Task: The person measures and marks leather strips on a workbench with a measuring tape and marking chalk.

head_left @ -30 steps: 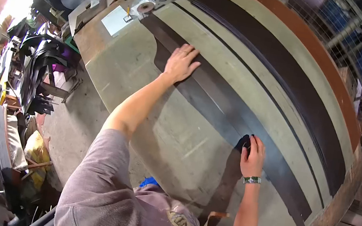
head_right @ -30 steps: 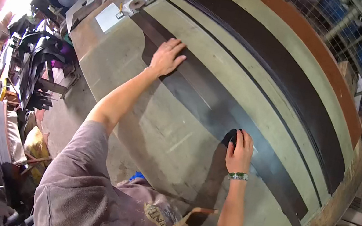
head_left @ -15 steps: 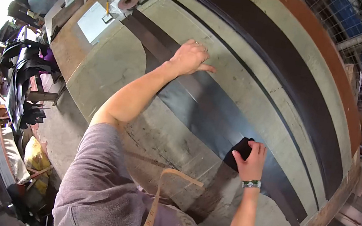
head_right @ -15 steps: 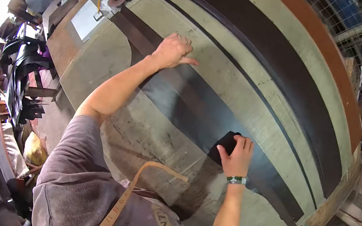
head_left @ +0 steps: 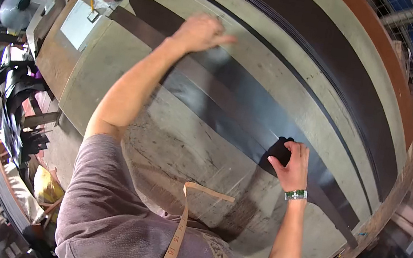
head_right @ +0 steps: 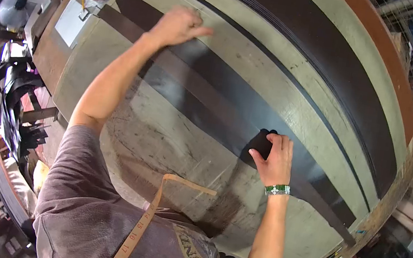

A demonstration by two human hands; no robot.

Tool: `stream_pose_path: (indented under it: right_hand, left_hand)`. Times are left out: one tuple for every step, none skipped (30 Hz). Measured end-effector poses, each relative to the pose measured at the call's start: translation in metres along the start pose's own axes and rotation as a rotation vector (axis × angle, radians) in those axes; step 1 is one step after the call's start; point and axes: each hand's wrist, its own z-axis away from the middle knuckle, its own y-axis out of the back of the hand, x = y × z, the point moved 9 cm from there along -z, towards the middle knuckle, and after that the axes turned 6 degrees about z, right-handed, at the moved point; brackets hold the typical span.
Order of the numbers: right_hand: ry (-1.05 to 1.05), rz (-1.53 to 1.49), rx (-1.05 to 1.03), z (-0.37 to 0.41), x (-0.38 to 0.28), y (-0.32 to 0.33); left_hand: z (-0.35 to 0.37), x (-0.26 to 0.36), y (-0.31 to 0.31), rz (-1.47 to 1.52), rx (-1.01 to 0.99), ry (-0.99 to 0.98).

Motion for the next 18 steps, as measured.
stream_pose_path:
  right_hand:
    - [-0.009,-0.004,0.011,0.002,0.001,0.000]
    - [-0.014,-0.009,0.022,0.003,0.000,0.001]
    - [-0.019,-0.016,0.035,0.003,-0.001,0.002]
    - [-0.027,-0.024,0.037,0.003,0.000,0.001]
    - [-0.031,-0.029,0.037,0.002,0.001,0.001]
    - [-0.036,-0.035,0.035,0.002,0.001,0.001]
    - [-0.040,-0.040,0.032,0.003,0.001,0.002]
    - [-0.050,-0.052,0.027,0.002,0.002,0.001]
    - [-0.056,-0.056,0.023,0.003,0.002,0.001]
    - [-0.063,-0.058,0.018,0.003,0.003,0.000]
    - [-0.069,-0.056,0.012,0.003,0.003,0.000]
    - [-0.069,-0.050,0.009,0.003,0.002,0.001]
    - [-0.069,-0.042,0.007,0.002,0.001,0.002]
    - [-0.068,-0.034,0.006,0.002,0.001,0.003]
    - [-0.074,-0.032,0.004,0.002,0.002,0.003]
    - [-0.077,-0.031,0.003,0.002,0.003,0.002]
    - [-0.079,-0.031,0.000,0.001,0.003,0.001]
    - [-0.086,-0.038,-0.001,0.001,0.004,0.001]
  left_hand:
    - [-0.002,-0.016,0.004,0.025,-0.006,-0.004]
    - [-0.004,-0.026,0.016,0.005,-0.022,-0.016]
    - [-0.004,-0.033,0.027,0.008,-0.024,-0.032]
    - [-0.001,-0.044,0.033,-0.066,-0.043,-0.014]
    - [-0.001,-0.052,0.038,-0.143,-0.061,0.003]
    - [0.000,-0.054,0.039,-0.169,-0.036,-0.025]
    - [0.003,-0.055,0.036,-0.193,-0.011,-0.054]
    - [0.005,-0.056,0.034,-0.217,0.017,-0.081]
    - [0.006,-0.055,0.037,-0.210,0.050,-0.070]
    - [0.008,-0.053,0.037,-0.202,0.086,-0.058]
    - [0.010,-0.051,0.038,-0.191,0.121,-0.044]
    - [0.013,-0.056,0.037,-0.124,0.121,0.020]
    - [0.014,-0.057,0.035,-0.144,0.099,0.041]
    - [0.016,-0.059,0.034,-0.167,0.078,0.062]
    - [0.016,-0.062,0.033,-0.191,0.057,0.084]
    - [0.014,-0.052,0.040,-0.219,0.149,-0.040]
    - [0.015,-0.044,0.046,-0.248,0.240,-0.164]
    - [0.019,-0.035,0.051,-0.275,0.329,-0.289]
